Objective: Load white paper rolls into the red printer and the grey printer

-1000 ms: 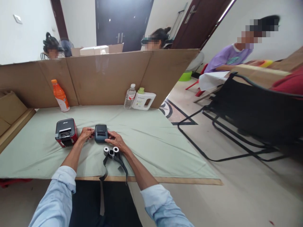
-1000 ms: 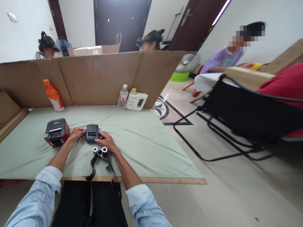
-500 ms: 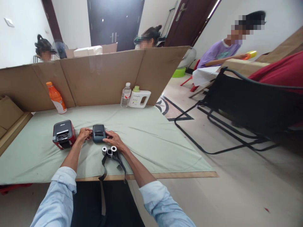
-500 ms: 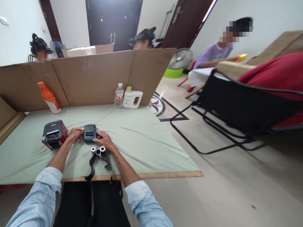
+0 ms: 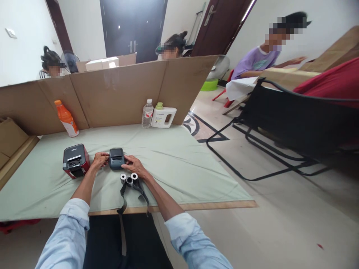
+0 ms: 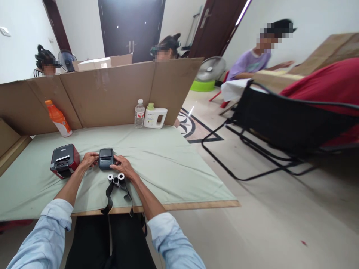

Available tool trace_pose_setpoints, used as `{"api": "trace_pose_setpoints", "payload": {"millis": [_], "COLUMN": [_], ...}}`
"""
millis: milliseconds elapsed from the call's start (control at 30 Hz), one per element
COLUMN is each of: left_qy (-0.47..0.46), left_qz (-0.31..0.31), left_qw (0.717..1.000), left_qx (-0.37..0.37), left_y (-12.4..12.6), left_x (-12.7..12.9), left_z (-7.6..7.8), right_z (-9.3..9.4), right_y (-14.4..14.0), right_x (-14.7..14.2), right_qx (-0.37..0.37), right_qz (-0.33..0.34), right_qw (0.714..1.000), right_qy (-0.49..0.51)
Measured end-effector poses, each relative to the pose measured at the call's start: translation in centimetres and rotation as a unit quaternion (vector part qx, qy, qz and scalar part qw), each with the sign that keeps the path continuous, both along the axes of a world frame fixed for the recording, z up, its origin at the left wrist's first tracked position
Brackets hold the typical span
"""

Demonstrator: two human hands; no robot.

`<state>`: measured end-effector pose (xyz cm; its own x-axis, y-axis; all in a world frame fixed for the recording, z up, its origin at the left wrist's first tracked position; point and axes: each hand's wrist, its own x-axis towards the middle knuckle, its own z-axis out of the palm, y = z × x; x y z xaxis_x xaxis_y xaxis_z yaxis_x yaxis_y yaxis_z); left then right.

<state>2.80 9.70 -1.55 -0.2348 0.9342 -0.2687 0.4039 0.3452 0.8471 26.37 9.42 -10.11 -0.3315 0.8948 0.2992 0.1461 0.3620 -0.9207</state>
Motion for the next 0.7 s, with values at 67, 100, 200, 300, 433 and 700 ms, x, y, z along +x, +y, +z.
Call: {"api": "trace_pose_setpoints", "payload": {"millis": [67,100,200,300,433,700], "left_qy": [-0.011,-0.023,-0.074,-0.081,-0.049,-0.015], "left_qz": [-0.012,-0.027,-0.104,-0.174,-0.195,-0.100], "left_qw": [0.999,0.998,0.986,0.970,0.969,0.988], "left_qx": [0.031,0.050,0.111,0.150,0.144,0.120], "left_y": [-0.5,-0.7,-0.7,0.2,1.2,2.6], "left_x": [-0.1,-0.3,-1.0,-1.8,-2.3,-0.4], "left_z": [0.0,0.0,0.3,0.8,1.6,2.0], "right_z": [0.0,0.0,0.0,0.1,0.5,0.8], "right_y": [0.0,0.0,0.1,0.1,0.0,-0.2], "right_x": [0.0,-0.1,-0.2,-0.2,0.0,0.1], "right_qx": [-0.005,-0.008,-0.007,-0.001,0.010,0.011], "right_qz": [0.003,0.003,-0.001,-0.001,0.009,0.004], "right_qw": [1.000,1.000,1.000,1.000,1.000,1.000], "right_qy": [0.003,0.003,0.006,0.006,-0.005,-0.002]}}
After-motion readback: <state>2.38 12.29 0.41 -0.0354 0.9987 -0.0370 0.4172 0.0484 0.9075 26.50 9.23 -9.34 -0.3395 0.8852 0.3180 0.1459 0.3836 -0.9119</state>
